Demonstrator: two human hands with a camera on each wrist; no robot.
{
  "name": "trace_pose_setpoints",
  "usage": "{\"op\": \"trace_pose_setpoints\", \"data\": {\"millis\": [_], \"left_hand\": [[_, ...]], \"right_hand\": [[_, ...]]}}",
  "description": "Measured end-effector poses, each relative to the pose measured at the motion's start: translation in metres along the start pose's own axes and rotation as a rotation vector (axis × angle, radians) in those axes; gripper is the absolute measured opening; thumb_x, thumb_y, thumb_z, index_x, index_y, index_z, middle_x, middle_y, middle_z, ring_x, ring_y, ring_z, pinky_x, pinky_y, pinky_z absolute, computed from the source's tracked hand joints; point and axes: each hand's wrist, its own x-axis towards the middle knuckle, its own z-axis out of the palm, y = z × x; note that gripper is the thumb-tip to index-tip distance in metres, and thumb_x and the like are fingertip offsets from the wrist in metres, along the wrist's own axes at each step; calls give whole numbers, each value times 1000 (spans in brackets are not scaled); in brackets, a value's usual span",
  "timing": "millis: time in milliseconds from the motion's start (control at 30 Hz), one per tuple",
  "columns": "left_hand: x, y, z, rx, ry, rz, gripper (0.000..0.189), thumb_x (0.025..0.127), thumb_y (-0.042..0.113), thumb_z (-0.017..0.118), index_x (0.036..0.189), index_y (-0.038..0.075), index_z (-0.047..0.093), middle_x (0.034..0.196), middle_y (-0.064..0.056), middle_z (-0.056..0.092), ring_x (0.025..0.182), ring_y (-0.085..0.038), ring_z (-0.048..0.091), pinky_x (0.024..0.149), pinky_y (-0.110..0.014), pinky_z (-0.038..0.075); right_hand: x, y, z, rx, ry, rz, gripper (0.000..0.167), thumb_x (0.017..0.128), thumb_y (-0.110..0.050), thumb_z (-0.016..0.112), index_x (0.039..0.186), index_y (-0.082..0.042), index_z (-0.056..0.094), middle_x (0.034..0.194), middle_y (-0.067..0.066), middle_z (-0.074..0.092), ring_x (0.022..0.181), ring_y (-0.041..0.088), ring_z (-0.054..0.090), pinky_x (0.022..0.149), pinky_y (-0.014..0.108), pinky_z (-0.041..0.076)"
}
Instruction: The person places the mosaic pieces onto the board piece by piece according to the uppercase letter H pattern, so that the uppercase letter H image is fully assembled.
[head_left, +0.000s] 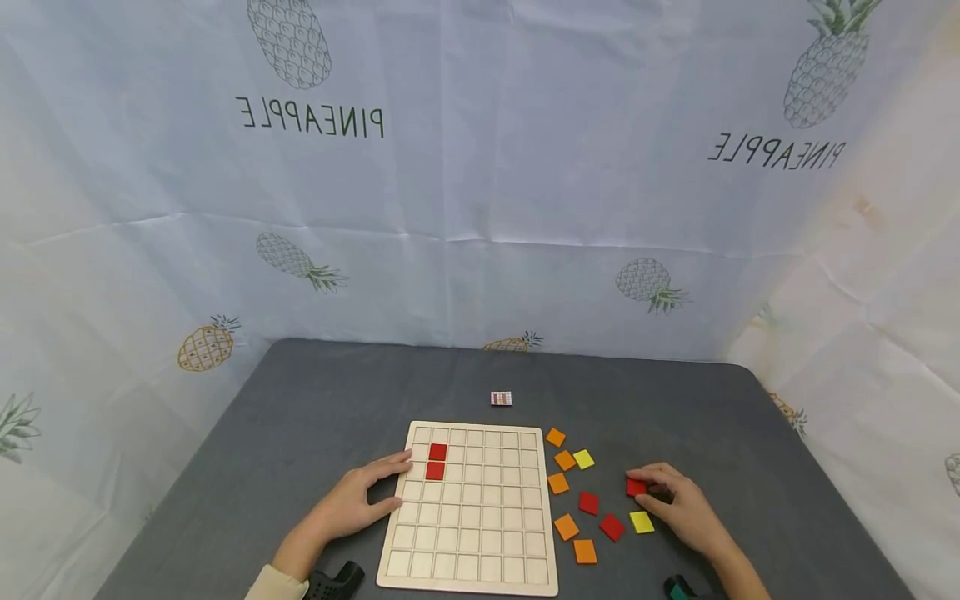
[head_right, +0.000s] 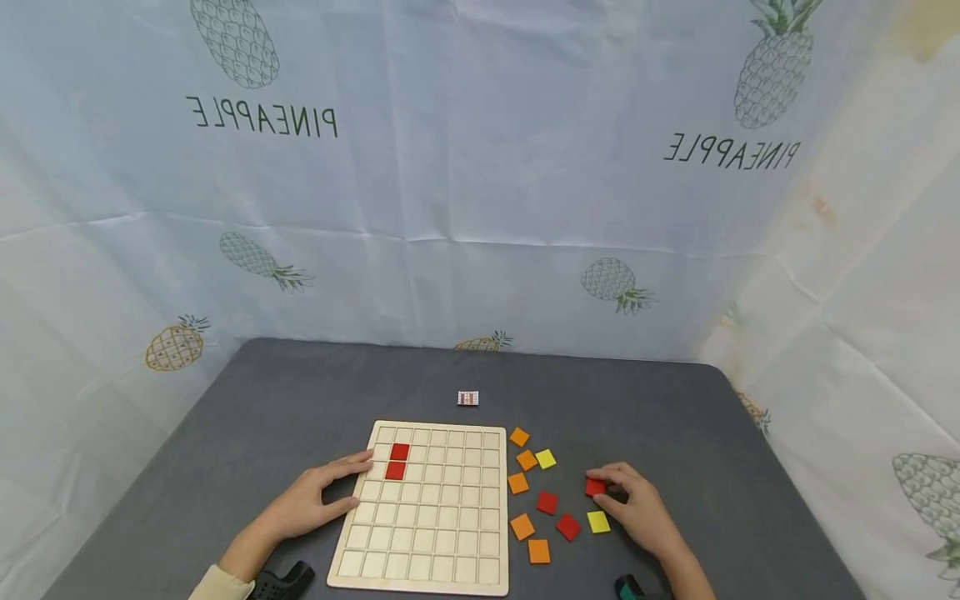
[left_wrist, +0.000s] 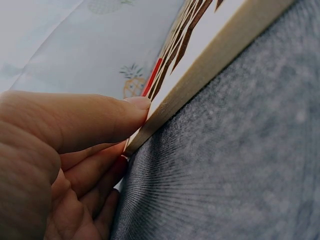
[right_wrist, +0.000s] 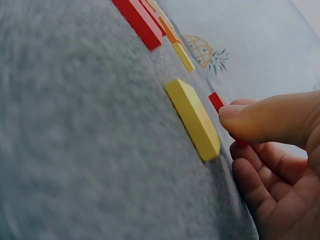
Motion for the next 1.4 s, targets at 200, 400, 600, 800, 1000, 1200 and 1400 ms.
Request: {"op": "trace_pose_setpoints", "data": {"millis": [200,400,600,800,1000,1200,1400], "left_hand": [[0,1,-2,2,-4,-2,49,89,34,65,133,14,56,144,-5,48,130,-33,45,98,-48,44],[-1,3,-3,-6,-2,-3,49,89,33,66,133,13,57,143,-6,49,130,-33,46,98,-47,44],[-1,2,-3,4,10,6,49,89,33,66,132,13,57,143,-6,49,130,-33,46,98,-47,44],[-1,0,-4,0,9,-2,50,89,34,66,133,13,57,143,-5,48,130,-33,45,98,-47,44],[-3,-2,-3,-5,4,-6,50,89,35,66,133,14,56,144,-4,48,131,-32,45,99,-47,43],[-1,-1,-2,-11,-3,0,50,89,36,65,134,16,56,145,-4,47,131,-33,45,99,-49,43],[-2,-2,0,-18,-4,9,49,90,35,65,133,15,56,144,-6,48,131,-34,45,98,-51,43]], "right_hand": [[3,-9,4,26,-6,62,29,84,-20,72,112,-13,70,107,3,63,88,-1,57,73,22,51],[5,-14,10,20,3,53,28,84,-21,72,111,-15,70,107,2,63,87,-1,57,73,22,52],[11,-24,18,11,8,17,27,84,-20,72,111,-16,70,106,-2,63,86,-1,56,72,22,52],[21,-43,32,33,-54,-27,28,85,-24,71,112,-16,69,108,-2,61,88,4,58,75,24,53],[35,-68,54,44,-106,-133,29,86,-21,70,114,-11,69,107,-4,59,89,4,58,77,26,54],[49,-94,74,70,-122,-269,31,88,-23,69,115,-8,68,109,-2,61,90,9,58,75,31,53],[60,-120,95,137,-148,-312,31,90,-24,66,116,-7,68,108,-2,61,88,21,54,76,33,51]]}}
